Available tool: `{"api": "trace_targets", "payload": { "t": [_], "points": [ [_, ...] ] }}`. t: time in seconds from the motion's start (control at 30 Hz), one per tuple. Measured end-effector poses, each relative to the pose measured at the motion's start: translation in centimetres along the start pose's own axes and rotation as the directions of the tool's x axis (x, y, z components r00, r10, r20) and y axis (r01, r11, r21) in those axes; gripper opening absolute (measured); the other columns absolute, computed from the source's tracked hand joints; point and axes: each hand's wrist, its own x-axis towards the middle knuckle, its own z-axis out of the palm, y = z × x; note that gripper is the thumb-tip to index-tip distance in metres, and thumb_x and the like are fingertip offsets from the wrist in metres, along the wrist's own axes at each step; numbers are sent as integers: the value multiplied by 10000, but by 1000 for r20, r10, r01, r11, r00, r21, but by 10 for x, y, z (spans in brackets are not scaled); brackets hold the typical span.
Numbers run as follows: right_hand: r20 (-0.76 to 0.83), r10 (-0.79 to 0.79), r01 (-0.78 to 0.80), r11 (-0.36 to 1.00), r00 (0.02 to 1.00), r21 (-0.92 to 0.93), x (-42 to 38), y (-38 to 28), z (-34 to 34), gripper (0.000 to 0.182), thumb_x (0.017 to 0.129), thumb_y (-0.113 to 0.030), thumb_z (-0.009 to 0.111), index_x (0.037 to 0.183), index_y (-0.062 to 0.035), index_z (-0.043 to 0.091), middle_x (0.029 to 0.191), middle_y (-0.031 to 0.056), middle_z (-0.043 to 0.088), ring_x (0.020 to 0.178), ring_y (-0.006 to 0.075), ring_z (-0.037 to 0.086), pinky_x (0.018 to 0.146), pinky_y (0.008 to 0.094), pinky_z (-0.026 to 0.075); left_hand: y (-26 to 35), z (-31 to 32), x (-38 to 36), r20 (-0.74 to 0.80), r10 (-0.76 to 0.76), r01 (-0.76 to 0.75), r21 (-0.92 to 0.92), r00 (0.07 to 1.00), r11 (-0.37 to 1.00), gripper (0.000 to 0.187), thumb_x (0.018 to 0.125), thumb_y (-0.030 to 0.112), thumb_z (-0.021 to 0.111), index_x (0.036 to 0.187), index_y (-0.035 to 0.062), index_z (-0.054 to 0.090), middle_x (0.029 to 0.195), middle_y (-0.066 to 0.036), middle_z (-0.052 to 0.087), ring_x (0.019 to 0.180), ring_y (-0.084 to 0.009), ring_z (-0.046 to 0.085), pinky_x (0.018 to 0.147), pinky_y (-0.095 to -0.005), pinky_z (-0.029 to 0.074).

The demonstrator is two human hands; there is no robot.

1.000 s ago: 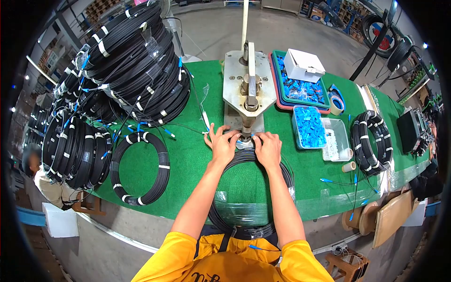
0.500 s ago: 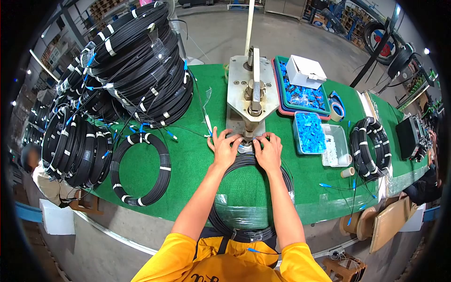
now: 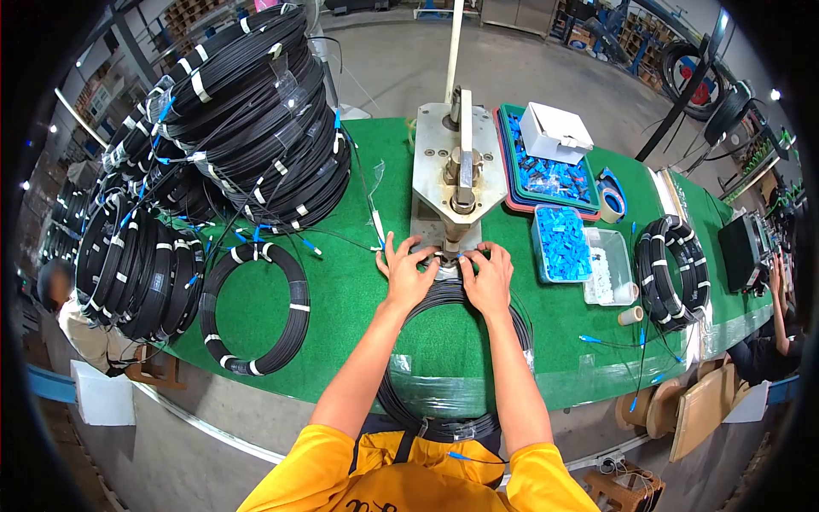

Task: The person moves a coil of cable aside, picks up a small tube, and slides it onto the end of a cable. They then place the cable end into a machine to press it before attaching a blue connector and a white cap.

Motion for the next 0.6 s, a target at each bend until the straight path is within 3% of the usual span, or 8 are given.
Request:
{"api": "trace_targets", "payload": {
  "t": [0.27, 0.33, 0.6],
  "points": [
    [-2, -1, 1, 1000, 1000, -10, 0, 1, 0, 196, 879, -256, 664, 968, -106, 754, 1172, 107, 572, 1171, 323, 468, 1003, 477, 350, 1, -2, 0, -14, 17, -17, -17, 1000, 1000, 235, 808, 323, 723, 1015, 220, 767, 1320, -67, 573, 1437, -405, 217, 1097, -686, 62],
    [1, 2, -2, 1000, 1000, -7, 0, 0, 1, 196, 880, -256, 662, 968, -107, 754, 1173, 105, 573, 1173, 323, 467, 1006, 478, 348, 1, 0, 0, -4, -4, 4, -2, 1000, 1000, 241, 836, 347, 716, 1035, 219, 765, 1314, -44, 581, 1441, -387, 225, 1114, -641, 58],
    [31, 35, -35, 999, 999, 1, 1, 0, 0, 202, 888, -260, 657, 978, -108, 756, 1186, 101, 572, 1192, 321, 457, 1019, 484, 341, 2, 0, 1, -23, -22, 23, 19, 999, 1000, 205, 859, 349, 713, 1006, 219, 774, 1291, -42, 596, 1424, -380, 263, 1115, -630, 67]
  ]
}}
